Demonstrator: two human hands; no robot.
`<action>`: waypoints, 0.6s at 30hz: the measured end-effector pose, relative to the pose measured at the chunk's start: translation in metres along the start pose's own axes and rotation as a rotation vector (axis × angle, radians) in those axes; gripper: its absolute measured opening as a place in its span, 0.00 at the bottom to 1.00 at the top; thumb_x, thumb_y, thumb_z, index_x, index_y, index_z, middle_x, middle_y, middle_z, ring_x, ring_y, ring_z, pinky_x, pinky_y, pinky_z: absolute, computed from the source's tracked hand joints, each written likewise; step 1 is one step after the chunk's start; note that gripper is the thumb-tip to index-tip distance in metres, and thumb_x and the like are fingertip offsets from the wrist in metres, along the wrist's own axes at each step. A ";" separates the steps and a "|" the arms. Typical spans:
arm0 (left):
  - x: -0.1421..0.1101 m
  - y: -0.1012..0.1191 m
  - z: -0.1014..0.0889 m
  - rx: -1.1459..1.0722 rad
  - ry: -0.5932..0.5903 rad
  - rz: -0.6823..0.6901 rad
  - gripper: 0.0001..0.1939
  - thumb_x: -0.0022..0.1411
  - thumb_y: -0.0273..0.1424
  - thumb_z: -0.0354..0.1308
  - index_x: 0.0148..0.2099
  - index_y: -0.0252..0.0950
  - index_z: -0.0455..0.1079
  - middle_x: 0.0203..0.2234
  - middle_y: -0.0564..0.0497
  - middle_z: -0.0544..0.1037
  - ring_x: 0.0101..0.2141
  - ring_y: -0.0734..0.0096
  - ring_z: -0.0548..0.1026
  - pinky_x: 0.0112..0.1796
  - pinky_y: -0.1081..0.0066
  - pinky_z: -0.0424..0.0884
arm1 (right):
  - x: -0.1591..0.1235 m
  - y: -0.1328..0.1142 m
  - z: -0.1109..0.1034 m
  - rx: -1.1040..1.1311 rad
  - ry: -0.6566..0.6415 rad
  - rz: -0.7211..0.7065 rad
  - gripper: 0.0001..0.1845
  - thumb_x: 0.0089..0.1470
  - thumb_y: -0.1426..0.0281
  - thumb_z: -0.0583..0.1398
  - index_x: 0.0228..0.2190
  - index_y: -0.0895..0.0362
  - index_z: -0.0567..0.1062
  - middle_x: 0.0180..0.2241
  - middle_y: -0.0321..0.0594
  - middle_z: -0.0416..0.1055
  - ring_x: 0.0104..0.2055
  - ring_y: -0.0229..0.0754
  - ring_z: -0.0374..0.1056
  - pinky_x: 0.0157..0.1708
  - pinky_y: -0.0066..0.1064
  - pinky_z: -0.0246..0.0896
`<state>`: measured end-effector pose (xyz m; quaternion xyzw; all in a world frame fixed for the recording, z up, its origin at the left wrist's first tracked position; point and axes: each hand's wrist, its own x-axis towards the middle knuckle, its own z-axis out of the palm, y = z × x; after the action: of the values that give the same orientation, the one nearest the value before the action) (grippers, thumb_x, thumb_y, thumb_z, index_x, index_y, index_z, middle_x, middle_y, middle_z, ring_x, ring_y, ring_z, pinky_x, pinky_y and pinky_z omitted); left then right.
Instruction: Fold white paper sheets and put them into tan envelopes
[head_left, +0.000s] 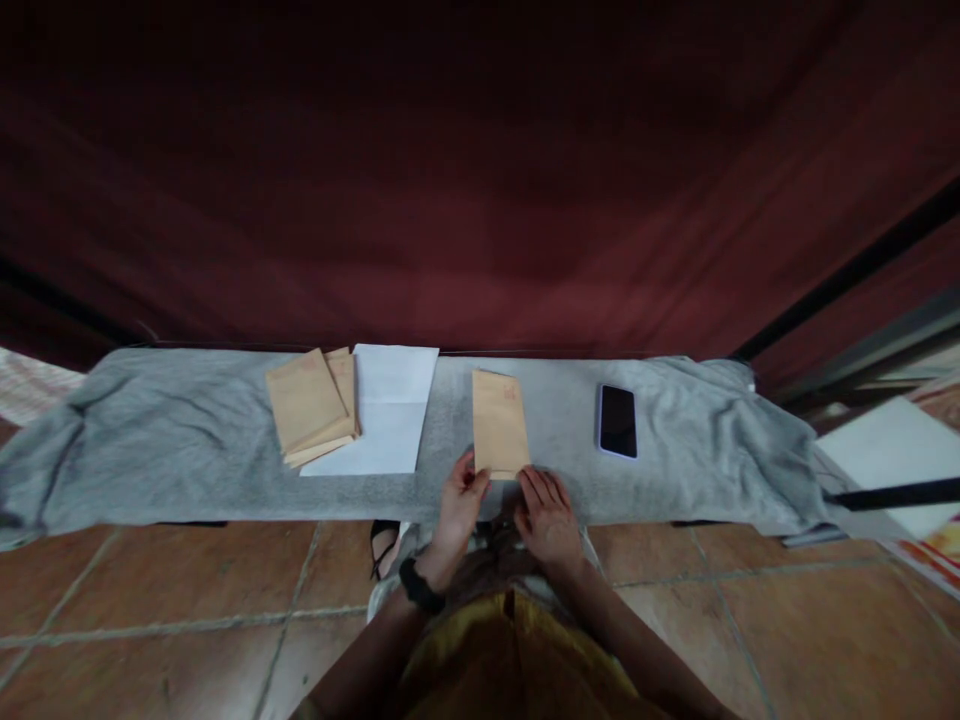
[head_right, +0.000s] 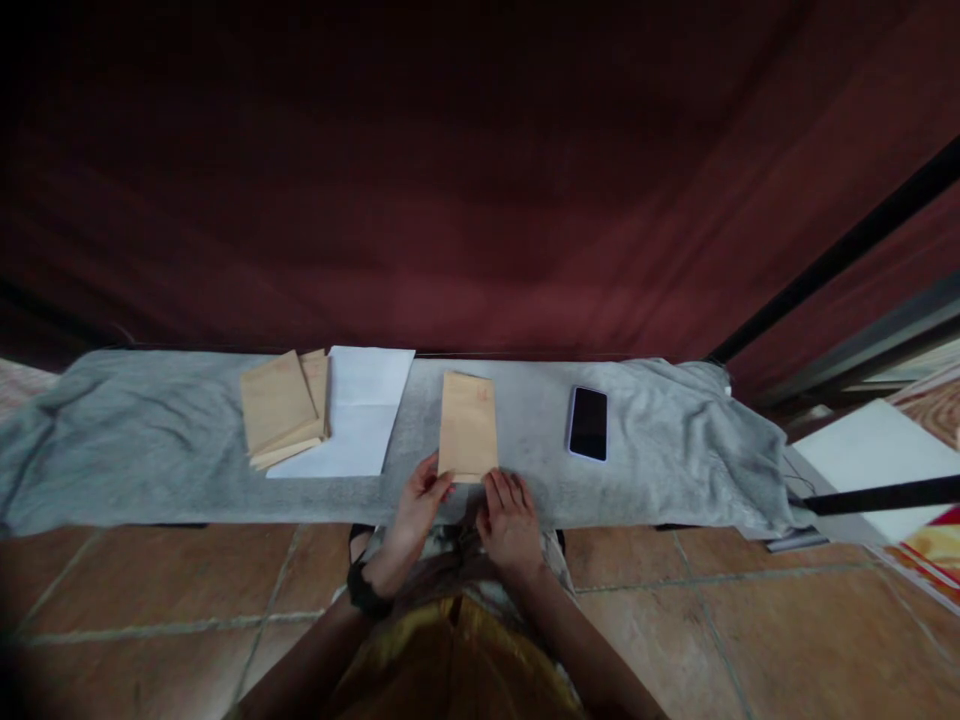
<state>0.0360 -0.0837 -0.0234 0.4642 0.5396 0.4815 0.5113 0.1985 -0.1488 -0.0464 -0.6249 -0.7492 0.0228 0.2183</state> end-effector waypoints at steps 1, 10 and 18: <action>-0.001 0.004 0.004 -0.010 -0.015 -0.004 0.18 0.60 0.40 0.63 0.48 0.36 0.74 0.32 0.52 0.80 0.30 0.69 0.76 0.33 0.69 0.75 | 0.003 0.000 -0.001 0.000 0.009 0.011 0.31 0.63 0.72 0.53 0.66 0.59 0.63 0.62 0.48 0.69 0.63 0.51 0.63 0.66 0.48 0.54; -0.021 0.022 0.027 0.147 -0.202 0.099 0.27 0.67 0.43 0.58 0.65 0.40 0.65 0.54 0.44 0.77 0.53 0.61 0.76 0.53 0.61 0.74 | 0.034 0.005 -0.015 0.454 0.189 0.253 0.22 0.69 0.66 0.47 0.53 0.55 0.77 0.44 0.47 0.77 0.44 0.47 0.75 0.47 0.37 0.71; -0.013 0.005 0.022 -0.171 -0.127 -0.263 0.35 0.57 0.47 0.68 0.61 0.37 0.67 0.32 0.52 0.81 0.31 0.68 0.80 0.34 0.68 0.77 | 0.031 -0.021 0.004 1.023 0.157 0.468 0.25 0.68 0.54 0.49 0.47 0.56 0.78 0.38 0.44 0.81 0.39 0.48 0.77 0.39 0.38 0.76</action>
<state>0.0588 -0.0948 -0.0171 0.3741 0.5193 0.4242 0.6407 0.1734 -0.1235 -0.0346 -0.5888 -0.4657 0.3842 0.5374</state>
